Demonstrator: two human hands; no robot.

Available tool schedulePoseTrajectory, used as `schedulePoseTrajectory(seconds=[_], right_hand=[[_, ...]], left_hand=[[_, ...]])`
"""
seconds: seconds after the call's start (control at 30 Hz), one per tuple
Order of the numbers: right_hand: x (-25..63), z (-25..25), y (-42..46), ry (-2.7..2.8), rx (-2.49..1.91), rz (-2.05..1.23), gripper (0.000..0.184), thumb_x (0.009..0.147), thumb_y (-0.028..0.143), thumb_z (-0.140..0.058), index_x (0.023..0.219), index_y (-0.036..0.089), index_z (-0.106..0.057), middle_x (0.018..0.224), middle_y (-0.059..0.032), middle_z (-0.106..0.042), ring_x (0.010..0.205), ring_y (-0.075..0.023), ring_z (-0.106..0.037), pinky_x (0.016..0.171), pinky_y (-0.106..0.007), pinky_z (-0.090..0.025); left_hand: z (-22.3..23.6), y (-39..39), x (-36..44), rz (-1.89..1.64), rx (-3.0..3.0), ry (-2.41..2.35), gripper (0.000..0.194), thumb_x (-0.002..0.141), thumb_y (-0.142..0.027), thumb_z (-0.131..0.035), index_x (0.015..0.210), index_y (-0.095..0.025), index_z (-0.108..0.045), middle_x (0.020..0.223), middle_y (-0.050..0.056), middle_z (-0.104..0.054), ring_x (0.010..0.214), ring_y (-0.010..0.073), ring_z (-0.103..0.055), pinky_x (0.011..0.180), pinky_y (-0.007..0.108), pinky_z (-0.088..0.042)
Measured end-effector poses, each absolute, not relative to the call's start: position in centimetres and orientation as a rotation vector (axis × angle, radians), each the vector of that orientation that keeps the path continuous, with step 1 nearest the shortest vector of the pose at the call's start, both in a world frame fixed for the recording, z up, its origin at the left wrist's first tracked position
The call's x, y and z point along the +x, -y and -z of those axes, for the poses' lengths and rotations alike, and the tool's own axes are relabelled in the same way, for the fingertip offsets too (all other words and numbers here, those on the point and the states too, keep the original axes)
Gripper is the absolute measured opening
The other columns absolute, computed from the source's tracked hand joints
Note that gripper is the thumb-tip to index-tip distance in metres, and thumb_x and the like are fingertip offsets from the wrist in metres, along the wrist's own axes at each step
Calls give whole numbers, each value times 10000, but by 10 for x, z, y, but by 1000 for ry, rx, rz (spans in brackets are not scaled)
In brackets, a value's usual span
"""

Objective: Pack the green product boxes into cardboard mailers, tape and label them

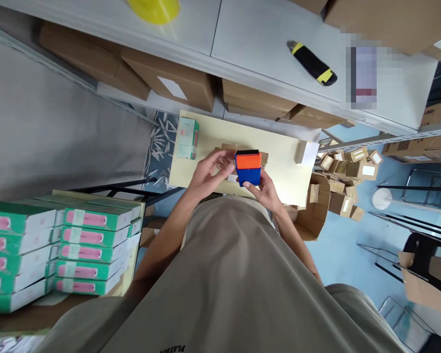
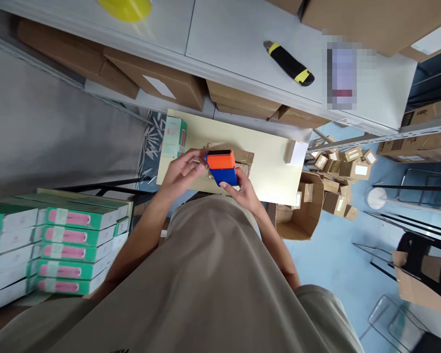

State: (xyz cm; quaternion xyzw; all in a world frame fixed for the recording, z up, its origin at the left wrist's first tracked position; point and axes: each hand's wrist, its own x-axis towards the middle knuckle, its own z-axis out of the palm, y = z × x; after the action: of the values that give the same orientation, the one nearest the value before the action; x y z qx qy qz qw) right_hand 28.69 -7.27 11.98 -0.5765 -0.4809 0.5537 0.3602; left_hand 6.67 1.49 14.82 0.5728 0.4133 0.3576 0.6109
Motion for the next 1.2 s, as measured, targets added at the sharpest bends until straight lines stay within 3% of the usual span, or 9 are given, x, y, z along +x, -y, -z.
schedulePoseTrajectory(seconds=[0.1, 0.3, 0.43, 0.67, 0.9, 1.03, 1.2], right_hand=[[293, -126, 83, 1282, -1519, -1412, 640, 930, 852, -766, 1128, 253, -657, 1036, -58, -712, 915, -242, -661, 882, -416, -613], [304, -140, 88, 1431, -1617, -1413, 572, 926, 799, -778, 999, 262, -596, 885, 2, -623, 793, -199, -549, 742, -349, -505], [308, -143, 84, 1505, -1692, -1417, 613, 899, 844, -754, 964, 262, -575, 832, 13, -605, 759, -189, -517, 689, -327, -454], [316, -147, 75, 1724, -1813, -1474, 689, 975, 940, -579, 886, 258, -549, 712, 33, -529, 654, -157, -416, 652, -319, -352], [335, -164, 56, 1790, -1787, -1774, 703, 967, 930, -599, 879, 235, -656, 795, -25, -703, 704, -199, -626, 648, -322, -426], [353, -175, 34, 1884, -1935, -1747, 719, 945, 939, -624, 871, 227, -684, 779, -41, -736, 701, -213, -665, 634, -323, -433], [358, -175, -11, 1979, -2026, -1728, 705, 956, 905, -662, 915, 204, -720, 819, -64, -782, 740, -211, -721, 663, -312, -463]], left_hand=[[-161, -30, 64, -733, 1332, -939, 600, 964, -746, -793, 1229, -211, -851, 1235, 121, -806, 1103, 276, -776, 934, 374, -632], [-162, -40, 63, -603, 1318, -979, 517, 918, -676, -864, 1070, -182, -854, 1044, 95, -826, 949, 239, -768, 829, 341, -624], [-141, -36, 60, -608, 1323, -1019, 526, 879, -687, -891, 1005, -180, -836, 986, 89, -824, 892, 227, -753, 801, 338, -617], [-82, 3, 63, -731, 1169, -1183, 528, 868, -709, -857, 951, -189, -822, 932, 82, -825, 879, 227, -749, 815, 345, -616], [-54, 19, 60, -810, 948, -1285, 522, 803, -699, -916, 921, -201, -815, 862, 68, -792, 798, 207, -707, 762, 345, -589], [-42, -2, 46, -915, 856, -1364, 510, 804, -667, -935, 949, -197, -797, 764, 32, -717, 692, 165, -621, 654, 315, -514], [-14, -24, 45, -976, 767, -1366, 458, 806, -613, -950, 915, -199, -789, 821, 45, -744, 743, 162, -648, 709, 317, -554]])
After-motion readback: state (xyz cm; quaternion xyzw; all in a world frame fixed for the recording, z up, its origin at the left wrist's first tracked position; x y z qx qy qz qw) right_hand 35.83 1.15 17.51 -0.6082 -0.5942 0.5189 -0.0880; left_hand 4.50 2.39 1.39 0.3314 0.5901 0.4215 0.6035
